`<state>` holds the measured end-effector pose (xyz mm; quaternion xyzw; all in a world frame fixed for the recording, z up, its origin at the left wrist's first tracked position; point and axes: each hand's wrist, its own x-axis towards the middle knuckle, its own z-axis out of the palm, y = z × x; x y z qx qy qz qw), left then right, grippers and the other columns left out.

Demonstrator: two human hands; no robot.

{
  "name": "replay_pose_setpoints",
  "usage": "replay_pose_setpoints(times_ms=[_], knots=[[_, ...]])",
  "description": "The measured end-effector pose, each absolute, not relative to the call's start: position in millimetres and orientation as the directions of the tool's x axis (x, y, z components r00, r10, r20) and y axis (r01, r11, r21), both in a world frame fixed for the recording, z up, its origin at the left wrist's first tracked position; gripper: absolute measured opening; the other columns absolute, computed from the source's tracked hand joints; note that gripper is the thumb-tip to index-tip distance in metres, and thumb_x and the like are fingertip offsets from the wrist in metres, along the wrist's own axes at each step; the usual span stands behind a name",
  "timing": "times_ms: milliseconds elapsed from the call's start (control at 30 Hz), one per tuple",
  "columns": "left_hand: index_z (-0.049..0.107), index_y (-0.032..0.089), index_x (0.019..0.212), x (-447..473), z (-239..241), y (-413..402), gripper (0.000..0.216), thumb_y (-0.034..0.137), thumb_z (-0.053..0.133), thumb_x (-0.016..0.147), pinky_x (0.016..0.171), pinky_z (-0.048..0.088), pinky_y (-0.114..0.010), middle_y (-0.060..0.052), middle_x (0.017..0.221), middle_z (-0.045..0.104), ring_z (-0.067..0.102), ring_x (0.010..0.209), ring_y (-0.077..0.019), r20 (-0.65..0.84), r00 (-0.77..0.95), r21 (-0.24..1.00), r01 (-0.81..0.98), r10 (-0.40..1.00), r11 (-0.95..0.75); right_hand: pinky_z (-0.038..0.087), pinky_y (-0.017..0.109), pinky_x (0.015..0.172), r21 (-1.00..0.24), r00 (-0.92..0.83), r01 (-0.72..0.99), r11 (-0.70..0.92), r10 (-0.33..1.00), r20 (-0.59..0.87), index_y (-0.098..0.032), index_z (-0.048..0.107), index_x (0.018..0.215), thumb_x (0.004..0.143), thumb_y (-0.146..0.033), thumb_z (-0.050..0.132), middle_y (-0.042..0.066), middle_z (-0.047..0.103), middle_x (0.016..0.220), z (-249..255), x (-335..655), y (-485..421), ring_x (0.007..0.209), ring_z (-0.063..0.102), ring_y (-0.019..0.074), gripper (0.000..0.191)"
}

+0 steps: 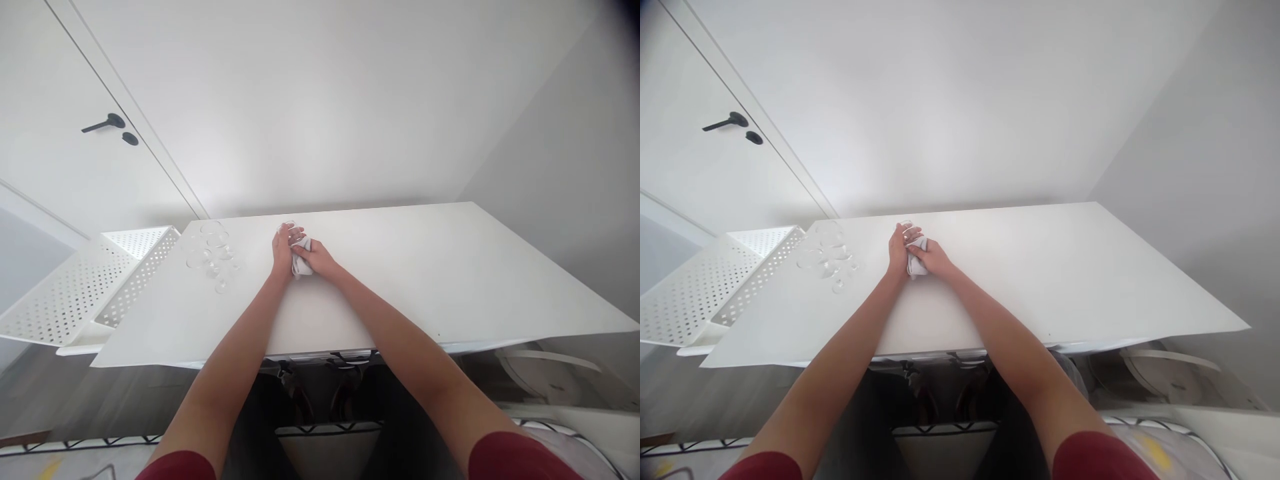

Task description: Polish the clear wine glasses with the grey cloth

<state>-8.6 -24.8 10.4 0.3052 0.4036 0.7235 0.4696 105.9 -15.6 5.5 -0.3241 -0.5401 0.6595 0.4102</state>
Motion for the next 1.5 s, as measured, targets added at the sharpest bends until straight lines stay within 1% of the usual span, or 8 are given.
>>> replay_pose_setpoints(times_ms=[133, 233, 400, 633, 767, 1033, 1267, 1500], knots=[[0.067, 0.018, 0.102, -8.4, 9.6, -24.9, 0.051, 0.068, 0.066, 0.088, 0.082, 0.055, -0.035, -0.011, 0.1, 0.075, 0.071, 0.087, -0.021, 0.059, -0.283, 0.853, -0.484, 0.957, -0.195, 0.049, 0.032, 0.071, -0.92, -0.634, -0.252, -0.301, 0.769, -0.078, -0.016, 0.07, 0.094, 0.075, -0.046, 0.085, 0.006, 0.073, 0.085, 7.4, 115.7, -14.7, 0.077, 0.063, 0.0193, 0.038], [0.067, 0.019, 0.105, -8.1, 9.4, -24.7, 0.051, 0.067, 0.066, 0.089, 0.084, 0.055, -0.035, -0.011, 0.103, 0.075, 0.071, 0.089, -0.0207, 0.086, -0.295, 0.856, -0.467, 0.952, -0.222, 0.049, 0.031, 0.074, -0.962, -0.556, -0.221, -0.16, 0.831, -0.01, -0.017, 0.07, 0.092, 0.075, -0.044, 0.085, 0.004, 0.072, 0.084, 4.5, 114.4, -13.0, 0.078, 0.062, 0.019, 0.035], [0.064, 0.021, 0.11, -7.2, 9.0, -24.7, 0.05, 0.067, 0.067, 0.089, 0.087, 0.054, -0.036, -0.01, 0.107, 0.073, 0.072, 0.092, -0.0207, 0.148, -0.345, 0.836, -0.457, 0.927, -0.304, 0.047, 0.031, 0.08, -0.978, -0.273, -0.083, 0.192, 0.939, 0.208, -0.02, 0.068, 0.086, 0.087, -0.046, 0.068, 0.001, 0.07, 0.084, -7.8, 104.3, -3.1, 0.082, 0.06, 0.0196, 0.026], [0.06, 0.025, 0.114, -10.8, 9.7, -21.4, 0.048, 0.063, 0.071, 0.088, 0.092, 0.052, -0.035, -0.01, 0.119, 0.07, 0.071, 0.11, -0.0225, 0.169, -0.348, 0.792, -0.508, 0.922, -0.337, 0.05, 0.032, 0.089, -0.974, 0.393, -0.18, 0.136, 0.918, 0.055, -0.028, 0.053, 0.102, 0.09, -0.05, 0.059, 0.004, 0.068, 0.108, -21.4, 128.2, 13.8, 0.104, 0.06, 0.0198, 0.026], [0.059, 0.024, 0.11, -13.4, 11.8, -19.5, 0.056, 0.072, 0.07, 0.084, 0.098, 0.055, -0.04, -0.012, 0.127, 0.065, 0.069, 0.12, -0.0274, 0.177, -0.346, 0.734, -0.577, 0.921, -0.358, 0.055, 0.036, 0.088, -0.907, 0.203, -0.421, 0.014, 0.976, -0.079, -0.027, 0.053, 0.109, 0.088, -0.05, 0.058, 0.007, 0.069, 0.117, -17.2, 121.1, 13.0, 0.108, 0.065, 0.0221, 0.032], [0.055, 0.026, 0.112, -20.1, 12.0, -15.3, 0.044, 0.061, 0.071, 0.089, 0.114, 0.049, -0.042, -0.011, 0.142, 0.057, 0.061, 0.135, -0.0243, 0.187, -0.471, 0.675, -0.576, 0.862, -0.461, 0.059, 0.044, 0.089, -0.836, -0.461, -0.5, -0.225, 0.887, 0.036, -0.022, 0.062, 0.115, 0.091, -0.058, 0.055, 0.012, 0.075, 0.11, 6.2, 107.4, -8.7, 0.106, 0.07, 0.0296, 0.044], [0.057, 0.032, 0.119, -8.2, 11.1, -23.6, 0.053, 0.043, 0.088, 0.078, 0.106, 0.053, -0.037, -0.006, 0.131, 0.064, 0.063, 0.13, -0.0224, 0.24, -0.361, 0.744, -0.527, 0.901, -0.41, 0.056, 0.036, 0.09, -0.875, 0.005, -0.483, 0.034, 0.999, 0.036, -0.023, 0.061, 0.115, 0.088, -0.06, 0.06, 0.009, 0.072, 0.12, -11.1, 110.0, 7.6, 0.11, 0.068, 0.0234, 0.046], [0.06, 0.03, 0.116, -3.8, 16.3, -32.2, 0.06, 0.036, 0.095, 0.068, 0.104, 0.055, -0.041, -0.008, 0.133, 0.065, 0.068, 0.122, -0.0257, 0.262, -0.232, 0.822, -0.456, 0.937, -0.342, 0.051, 0.032, 0.092, -0.949, 0.245, -0.135, 0.285, 0.938, 0.247, -0.024, 0.063, 0.104, 0.095, -0.058, 0.052, 0.006, 0.071, 0.109, -6.7, 125.4, 7.1, 0.101, 0.064, 0.0189, 0.037]])
